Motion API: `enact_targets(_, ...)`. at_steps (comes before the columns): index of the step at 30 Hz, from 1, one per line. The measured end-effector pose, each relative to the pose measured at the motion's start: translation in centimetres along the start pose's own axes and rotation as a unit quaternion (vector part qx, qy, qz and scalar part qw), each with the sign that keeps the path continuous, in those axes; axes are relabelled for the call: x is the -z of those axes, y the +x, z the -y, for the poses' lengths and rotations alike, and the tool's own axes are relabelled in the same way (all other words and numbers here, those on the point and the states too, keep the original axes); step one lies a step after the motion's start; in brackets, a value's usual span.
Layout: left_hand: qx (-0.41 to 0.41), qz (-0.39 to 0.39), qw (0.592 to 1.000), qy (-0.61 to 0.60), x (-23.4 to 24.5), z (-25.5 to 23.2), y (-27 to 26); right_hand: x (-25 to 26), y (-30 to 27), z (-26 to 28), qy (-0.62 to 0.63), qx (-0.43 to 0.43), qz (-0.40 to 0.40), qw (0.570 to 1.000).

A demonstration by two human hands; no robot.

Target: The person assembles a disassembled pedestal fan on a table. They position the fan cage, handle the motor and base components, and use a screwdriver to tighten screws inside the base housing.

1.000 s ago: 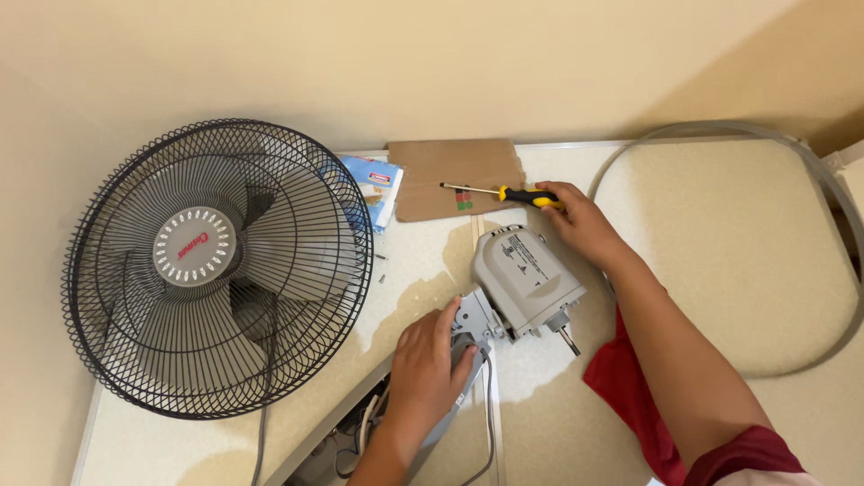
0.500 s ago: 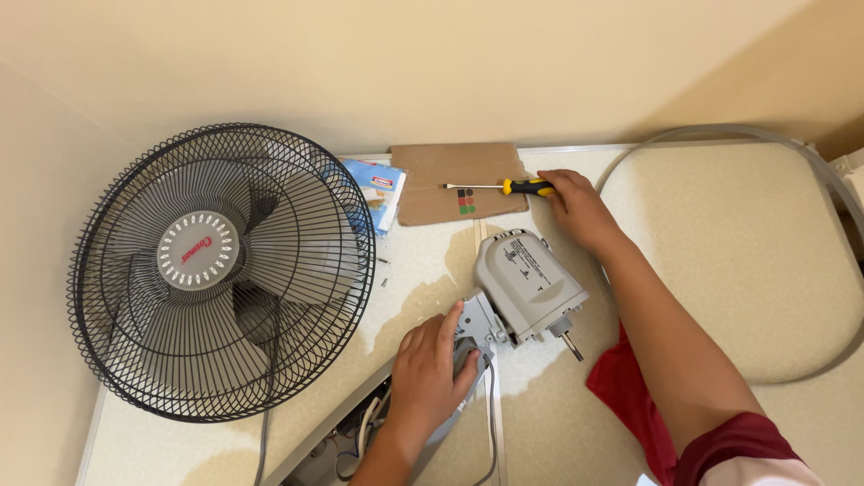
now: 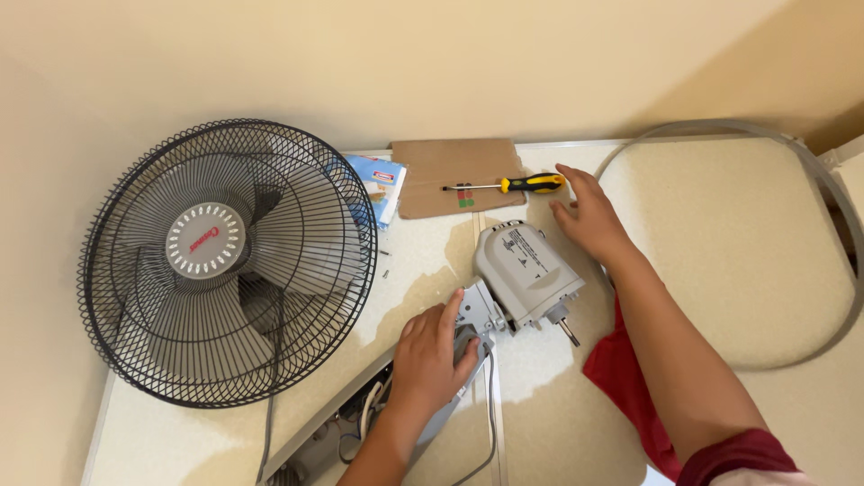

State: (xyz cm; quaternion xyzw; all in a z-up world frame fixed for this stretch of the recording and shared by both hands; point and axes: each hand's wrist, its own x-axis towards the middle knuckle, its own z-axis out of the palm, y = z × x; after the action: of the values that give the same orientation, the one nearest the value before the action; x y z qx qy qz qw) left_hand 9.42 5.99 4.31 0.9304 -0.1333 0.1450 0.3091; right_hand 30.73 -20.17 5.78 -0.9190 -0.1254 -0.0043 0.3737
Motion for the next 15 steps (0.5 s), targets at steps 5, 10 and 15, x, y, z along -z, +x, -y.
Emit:
enact_targets(5,-0.001,0.005,1.000,0.000,0.1,0.0,0.0,0.7,-3.6,0.5,0.068,-0.026,-0.035,0.997)
enact_targets(10,0.006,0.026,1.000,0.007,0.1,0.0,0.0,0.3,-8.6,0.4,0.136,0.007,-0.126,0.983)
enact_targets(15,0.015,0.051,0.998,0.020,-0.1,0.0,-0.2,-1.4,-14.4,1.4,0.249,0.004,-0.190,0.950)
